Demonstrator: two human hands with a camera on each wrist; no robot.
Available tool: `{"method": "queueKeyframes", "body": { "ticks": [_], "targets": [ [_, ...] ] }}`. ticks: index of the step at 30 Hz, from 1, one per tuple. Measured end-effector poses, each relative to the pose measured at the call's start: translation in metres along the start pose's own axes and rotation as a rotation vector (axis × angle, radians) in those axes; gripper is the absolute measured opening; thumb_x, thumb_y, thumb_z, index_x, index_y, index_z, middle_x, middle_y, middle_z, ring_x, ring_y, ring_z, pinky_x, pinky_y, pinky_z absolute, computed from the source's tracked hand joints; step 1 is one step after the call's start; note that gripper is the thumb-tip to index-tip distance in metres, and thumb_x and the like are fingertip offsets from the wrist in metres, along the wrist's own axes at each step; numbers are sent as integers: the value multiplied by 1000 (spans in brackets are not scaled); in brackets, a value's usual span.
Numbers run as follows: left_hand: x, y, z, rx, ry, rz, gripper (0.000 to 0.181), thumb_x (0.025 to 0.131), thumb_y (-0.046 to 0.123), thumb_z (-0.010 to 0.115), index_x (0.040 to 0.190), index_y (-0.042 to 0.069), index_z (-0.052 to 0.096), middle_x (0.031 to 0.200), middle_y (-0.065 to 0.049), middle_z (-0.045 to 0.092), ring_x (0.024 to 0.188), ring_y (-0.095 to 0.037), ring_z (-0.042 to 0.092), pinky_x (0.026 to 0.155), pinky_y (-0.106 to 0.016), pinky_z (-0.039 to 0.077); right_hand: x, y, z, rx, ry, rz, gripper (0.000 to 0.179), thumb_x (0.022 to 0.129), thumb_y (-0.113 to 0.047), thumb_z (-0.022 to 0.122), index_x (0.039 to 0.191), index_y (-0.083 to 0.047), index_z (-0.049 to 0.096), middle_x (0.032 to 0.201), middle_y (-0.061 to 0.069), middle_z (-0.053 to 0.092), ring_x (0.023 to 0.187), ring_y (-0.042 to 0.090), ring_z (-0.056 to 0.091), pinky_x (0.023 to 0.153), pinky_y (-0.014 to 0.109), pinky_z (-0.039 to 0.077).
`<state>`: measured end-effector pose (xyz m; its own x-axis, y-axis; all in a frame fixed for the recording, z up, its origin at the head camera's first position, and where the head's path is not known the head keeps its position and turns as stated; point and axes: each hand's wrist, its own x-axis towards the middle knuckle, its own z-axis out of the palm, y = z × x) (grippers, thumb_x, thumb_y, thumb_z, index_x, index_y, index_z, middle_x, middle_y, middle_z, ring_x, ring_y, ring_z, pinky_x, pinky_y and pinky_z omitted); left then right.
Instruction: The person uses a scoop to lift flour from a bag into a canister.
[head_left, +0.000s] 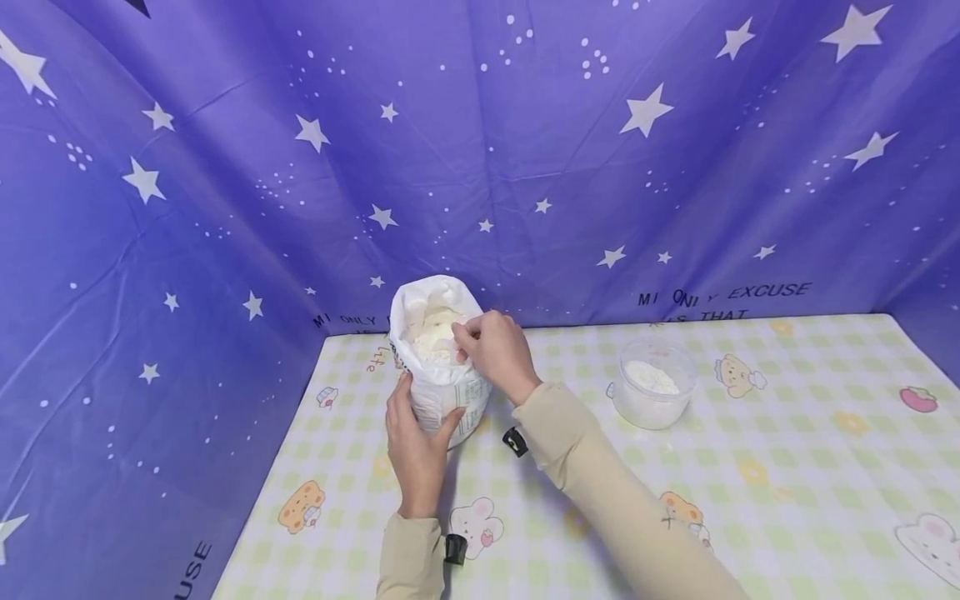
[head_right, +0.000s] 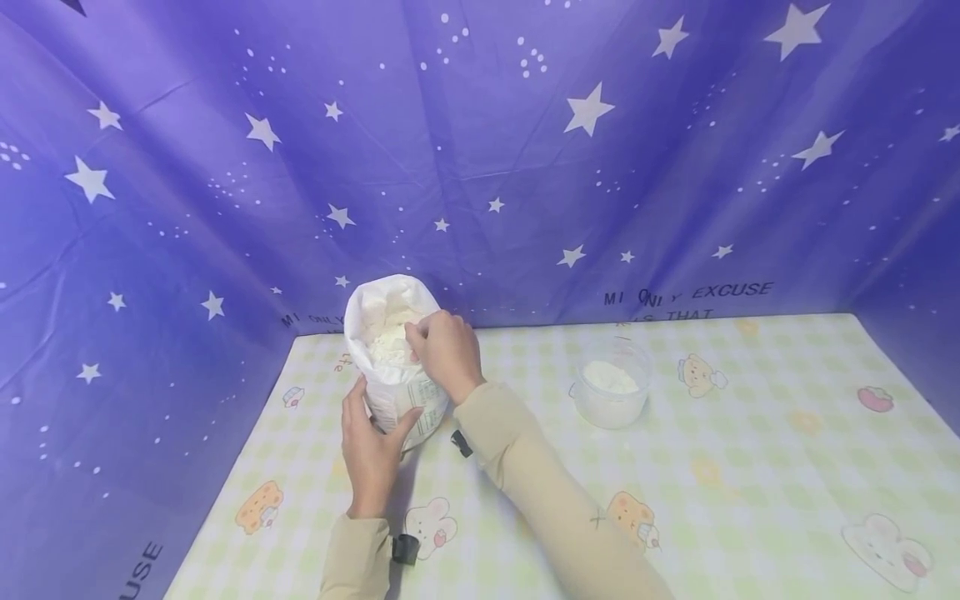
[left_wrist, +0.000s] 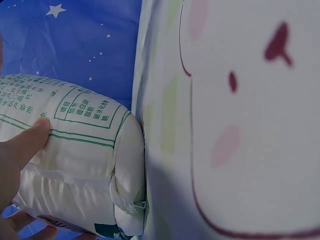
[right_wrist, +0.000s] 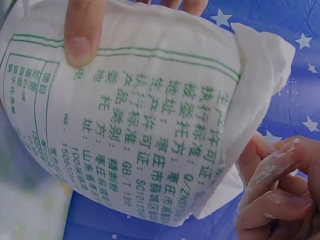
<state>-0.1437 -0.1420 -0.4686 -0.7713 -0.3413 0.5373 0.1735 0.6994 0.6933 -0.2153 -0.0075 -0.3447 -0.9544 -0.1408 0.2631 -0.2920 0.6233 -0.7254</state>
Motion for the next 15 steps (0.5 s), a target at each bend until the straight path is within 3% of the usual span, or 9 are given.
{"method": "queueKeyframes", "body": {
  "ticks": [7, 15],
  "targets": [
    [0, 0, 1, 6, 4, 9, 88, 71, 30, 89, 143, 7, 45, 143, -14, 51, 132, -34, 47, 104, -54, 43, -2, 0, 5, -13, 5, -29, 42, 97, -26, 61, 58, -13, 71, 54, -3, 65, 57, 16, 56, 59, 29, 44],
    [0, 0, 1, 18, -7, -4, 88, 71, 31, 89, 144, 8, 44, 144, -13, 50, 133, -32, 47, 104, -53, 44, 0, 1, 7, 24, -33, -14, 43, 97, -27, 61, 58, -13, 69, 55, -5, 64, 52, 14, 49, 55, 27, 39]
  ]
}}
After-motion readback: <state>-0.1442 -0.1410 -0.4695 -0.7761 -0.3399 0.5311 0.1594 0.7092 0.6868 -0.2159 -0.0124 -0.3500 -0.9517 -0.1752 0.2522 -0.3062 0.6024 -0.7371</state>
